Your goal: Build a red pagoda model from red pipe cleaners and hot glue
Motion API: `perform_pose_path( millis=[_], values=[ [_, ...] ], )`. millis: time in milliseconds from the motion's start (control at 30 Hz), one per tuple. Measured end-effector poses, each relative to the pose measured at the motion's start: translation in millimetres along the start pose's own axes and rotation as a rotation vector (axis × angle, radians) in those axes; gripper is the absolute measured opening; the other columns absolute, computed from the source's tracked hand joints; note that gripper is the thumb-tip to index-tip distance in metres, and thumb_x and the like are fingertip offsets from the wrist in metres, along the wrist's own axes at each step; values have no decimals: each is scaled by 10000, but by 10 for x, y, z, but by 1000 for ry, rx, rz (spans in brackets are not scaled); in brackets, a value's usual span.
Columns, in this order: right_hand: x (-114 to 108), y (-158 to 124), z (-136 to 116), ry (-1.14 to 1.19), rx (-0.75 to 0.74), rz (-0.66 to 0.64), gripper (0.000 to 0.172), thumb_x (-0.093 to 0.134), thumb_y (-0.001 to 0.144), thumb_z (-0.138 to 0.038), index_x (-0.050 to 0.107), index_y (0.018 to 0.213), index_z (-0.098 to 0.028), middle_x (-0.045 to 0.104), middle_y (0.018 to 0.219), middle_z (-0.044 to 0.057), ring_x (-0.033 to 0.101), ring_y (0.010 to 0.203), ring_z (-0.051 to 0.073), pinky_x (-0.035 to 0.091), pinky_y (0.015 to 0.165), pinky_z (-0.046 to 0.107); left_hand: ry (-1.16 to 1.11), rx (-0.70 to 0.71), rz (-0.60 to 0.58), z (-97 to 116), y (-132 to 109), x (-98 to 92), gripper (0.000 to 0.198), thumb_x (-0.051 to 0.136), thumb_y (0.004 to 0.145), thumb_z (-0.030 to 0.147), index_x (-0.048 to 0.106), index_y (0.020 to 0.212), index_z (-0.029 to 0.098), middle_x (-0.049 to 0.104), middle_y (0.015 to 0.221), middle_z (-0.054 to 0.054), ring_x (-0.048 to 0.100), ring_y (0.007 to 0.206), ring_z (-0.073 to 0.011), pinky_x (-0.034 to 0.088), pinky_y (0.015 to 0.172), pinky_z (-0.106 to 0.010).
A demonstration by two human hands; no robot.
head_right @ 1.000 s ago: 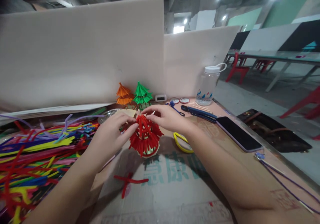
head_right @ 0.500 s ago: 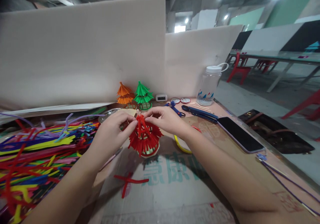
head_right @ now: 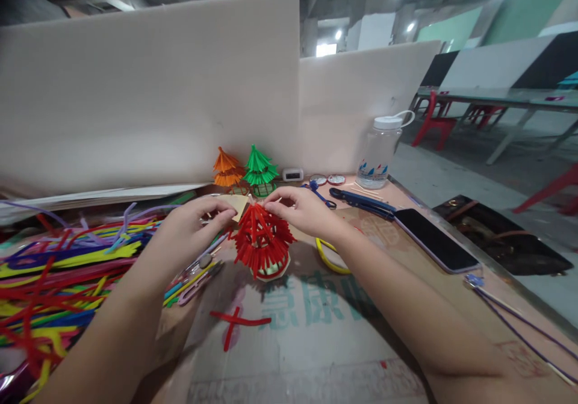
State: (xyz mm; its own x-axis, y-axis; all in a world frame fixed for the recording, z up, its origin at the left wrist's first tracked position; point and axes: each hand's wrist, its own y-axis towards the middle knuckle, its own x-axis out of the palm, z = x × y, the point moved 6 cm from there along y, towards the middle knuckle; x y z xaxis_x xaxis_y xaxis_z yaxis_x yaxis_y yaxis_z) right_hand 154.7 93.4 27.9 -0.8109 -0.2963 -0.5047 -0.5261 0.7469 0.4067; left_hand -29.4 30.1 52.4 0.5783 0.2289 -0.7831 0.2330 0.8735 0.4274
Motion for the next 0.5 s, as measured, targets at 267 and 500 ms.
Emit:
perform_pose_path(
  millis=[267,500],
  values=[
    [-18,-26,-31,-39,20,-40,181,592,906,-313,684,993,-183,736,972,53,683,889,194,527,814,349,-294,67,-284,-158,73,139,355,638,890,324,663,1236,250,652,1307,-63,596,1180,-232,486,998,-374],
    [-18,-36,-95,-81,32,-81,114,600,878,-256,680,913,-182,733,895,43,676,821,175,526,768,317,-266,65,-312,-163,46,209,267,585,934,329,698,1165,256,709,1200,-18,637,1125,-205,500,989,-338]
  ],
)
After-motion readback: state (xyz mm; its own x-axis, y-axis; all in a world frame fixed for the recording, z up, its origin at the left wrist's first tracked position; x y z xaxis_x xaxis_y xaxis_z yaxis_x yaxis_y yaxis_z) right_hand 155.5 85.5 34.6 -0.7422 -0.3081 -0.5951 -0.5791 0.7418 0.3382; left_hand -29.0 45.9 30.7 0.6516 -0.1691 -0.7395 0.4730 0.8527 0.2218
